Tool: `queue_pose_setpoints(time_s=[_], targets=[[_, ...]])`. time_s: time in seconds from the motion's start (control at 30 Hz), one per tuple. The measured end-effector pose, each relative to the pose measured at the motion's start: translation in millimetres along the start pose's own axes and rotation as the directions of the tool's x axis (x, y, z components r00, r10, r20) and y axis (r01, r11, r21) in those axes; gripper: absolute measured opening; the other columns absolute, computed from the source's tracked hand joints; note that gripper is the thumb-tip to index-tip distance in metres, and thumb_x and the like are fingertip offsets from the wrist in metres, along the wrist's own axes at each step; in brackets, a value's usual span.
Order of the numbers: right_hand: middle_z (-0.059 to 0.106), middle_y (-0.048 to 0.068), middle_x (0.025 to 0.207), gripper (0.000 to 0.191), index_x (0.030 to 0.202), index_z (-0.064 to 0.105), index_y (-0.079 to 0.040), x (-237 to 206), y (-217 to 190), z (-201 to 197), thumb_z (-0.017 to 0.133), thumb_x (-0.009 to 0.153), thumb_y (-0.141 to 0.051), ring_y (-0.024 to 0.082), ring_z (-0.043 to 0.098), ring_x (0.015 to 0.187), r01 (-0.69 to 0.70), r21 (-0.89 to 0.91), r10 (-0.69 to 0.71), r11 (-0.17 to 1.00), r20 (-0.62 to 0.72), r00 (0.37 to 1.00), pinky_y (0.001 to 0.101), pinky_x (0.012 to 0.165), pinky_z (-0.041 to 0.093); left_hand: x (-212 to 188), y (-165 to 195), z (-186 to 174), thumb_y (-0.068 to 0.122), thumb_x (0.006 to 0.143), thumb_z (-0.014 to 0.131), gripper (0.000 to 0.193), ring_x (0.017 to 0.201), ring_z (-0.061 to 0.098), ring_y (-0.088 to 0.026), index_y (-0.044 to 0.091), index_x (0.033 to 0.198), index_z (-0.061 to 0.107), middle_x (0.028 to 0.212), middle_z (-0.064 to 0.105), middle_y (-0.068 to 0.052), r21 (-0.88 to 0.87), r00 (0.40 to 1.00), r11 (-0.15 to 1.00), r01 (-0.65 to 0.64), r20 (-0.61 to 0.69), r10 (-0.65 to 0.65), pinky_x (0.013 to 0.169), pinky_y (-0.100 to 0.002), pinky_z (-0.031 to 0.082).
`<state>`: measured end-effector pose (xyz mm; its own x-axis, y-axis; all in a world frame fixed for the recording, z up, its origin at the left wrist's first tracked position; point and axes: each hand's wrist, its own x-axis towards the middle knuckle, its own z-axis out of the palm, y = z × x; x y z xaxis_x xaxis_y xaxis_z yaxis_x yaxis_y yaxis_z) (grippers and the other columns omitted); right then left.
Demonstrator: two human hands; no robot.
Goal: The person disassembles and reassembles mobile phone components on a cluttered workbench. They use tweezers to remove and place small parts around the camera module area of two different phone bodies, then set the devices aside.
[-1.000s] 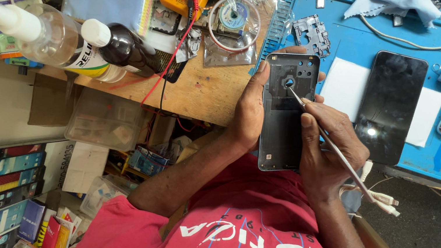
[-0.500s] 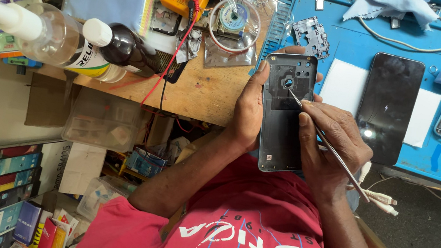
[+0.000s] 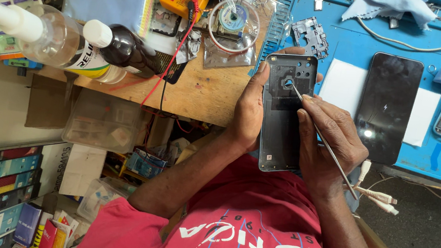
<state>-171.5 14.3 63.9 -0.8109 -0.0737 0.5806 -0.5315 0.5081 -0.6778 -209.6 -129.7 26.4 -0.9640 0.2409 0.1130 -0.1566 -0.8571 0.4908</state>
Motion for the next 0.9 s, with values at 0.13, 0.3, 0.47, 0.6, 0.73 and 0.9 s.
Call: queue_pose_setpoints(time_s=[0.13,0.3,0.47,0.6,0.73,0.9], targets=[[0.075,0.015,0.119,0.023,0.123,0.073,-0.003,0.1,1.2,-1.4,0.078,0.101,0.002,0.026,0.074,0.114,-0.002,0.007,0.002,1.000,-0.004,1.000,0.0325,0.094,0.060,1.7,-1.5,-0.1,0.045,0.121,0.029,0.052,0.119,0.064,-0.023,0.005,0.153,0.041,0.130,0.062,-0.020,-0.006,1.000,1.000,0.000,0.006,0.000,0.108,-0.039,0.052],[0.075,0.014,0.119,0.024,0.122,0.073,-0.003,-0.2,2.0,-1.2,0.079,0.100,0.003,0.026,0.074,0.113,0.015,-0.001,-0.015,1.000,-0.009,1.000,0.0323,0.094,0.060,1.6,-2.3,-0.4,0.045,0.120,0.029,0.053,0.118,0.064,-0.023,0.005,0.152,0.041,0.128,0.063,-0.020,0.023,1.000,1.000,-0.001,-0.007,0.001,0.111,-0.040,0.053],[0.075,0.014,0.119,0.024,0.122,0.073,-0.003,-0.6,3.5,-1.1,0.080,0.099,0.003,0.025,0.074,0.112,0.011,0.015,-0.010,1.000,-0.015,1.000,0.0315,0.093,0.060,1.5,-1.9,-0.8,0.046,0.120,0.029,0.053,0.117,0.064,-0.022,0.005,0.152,0.042,0.127,0.063,-0.020,0.042,1.000,0.999,0.001,0.000,-0.001,0.110,-0.041,0.054],[0.075,0.014,0.119,0.025,0.122,0.074,-0.004,-0.4,5.0,0.6,0.080,0.099,0.002,0.025,0.074,0.112,0.006,0.028,-0.006,1.000,-0.030,1.000,0.0311,0.092,0.060,1.5,-1.7,-1.1,0.047,0.120,0.029,0.054,0.117,0.064,-0.022,0.005,0.152,0.042,0.126,0.063,-0.019,0.047,1.000,0.999,0.006,0.002,-0.006,0.110,-0.041,0.054],[0.075,0.014,0.120,0.025,0.122,0.073,-0.004,-1.1,4.7,-0.2,0.080,0.099,0.003,0.023,0.074,0.108,0.013,0.036,-0.012,0.999,-0.028,1.000,0.0309,0.093,0.060,1.5,-1.8,-1.2,0.047,0.120,0.029,0.054,0.117,0.064,-0.022,0.005,0.152,0.042,0.126,0.063,-0.019,0.053,1.000,0.998,0.014,-0.002,-0.014,0.110,-0.041,0.054],[0.075,0.013,0.119,0.026,0.122,0.073,-0.005,-1.3,4.3,-1.2,0.080,0.099,0.002,0.024,0.074,0.112,0.015,0.023,-0.014,1.000,-0.021,1.000,0.0309,0.092,0.060,1.5,-1.8,-1.0,0.047,0.119,0.028,0.054,0.118,0.064,-0.022,0.006,0.152,0.042,0.127,0.063,-0.019,0.058,1.000,0.998,0.028,-0.006,-0.028,0.111,-0.040,0.053]])
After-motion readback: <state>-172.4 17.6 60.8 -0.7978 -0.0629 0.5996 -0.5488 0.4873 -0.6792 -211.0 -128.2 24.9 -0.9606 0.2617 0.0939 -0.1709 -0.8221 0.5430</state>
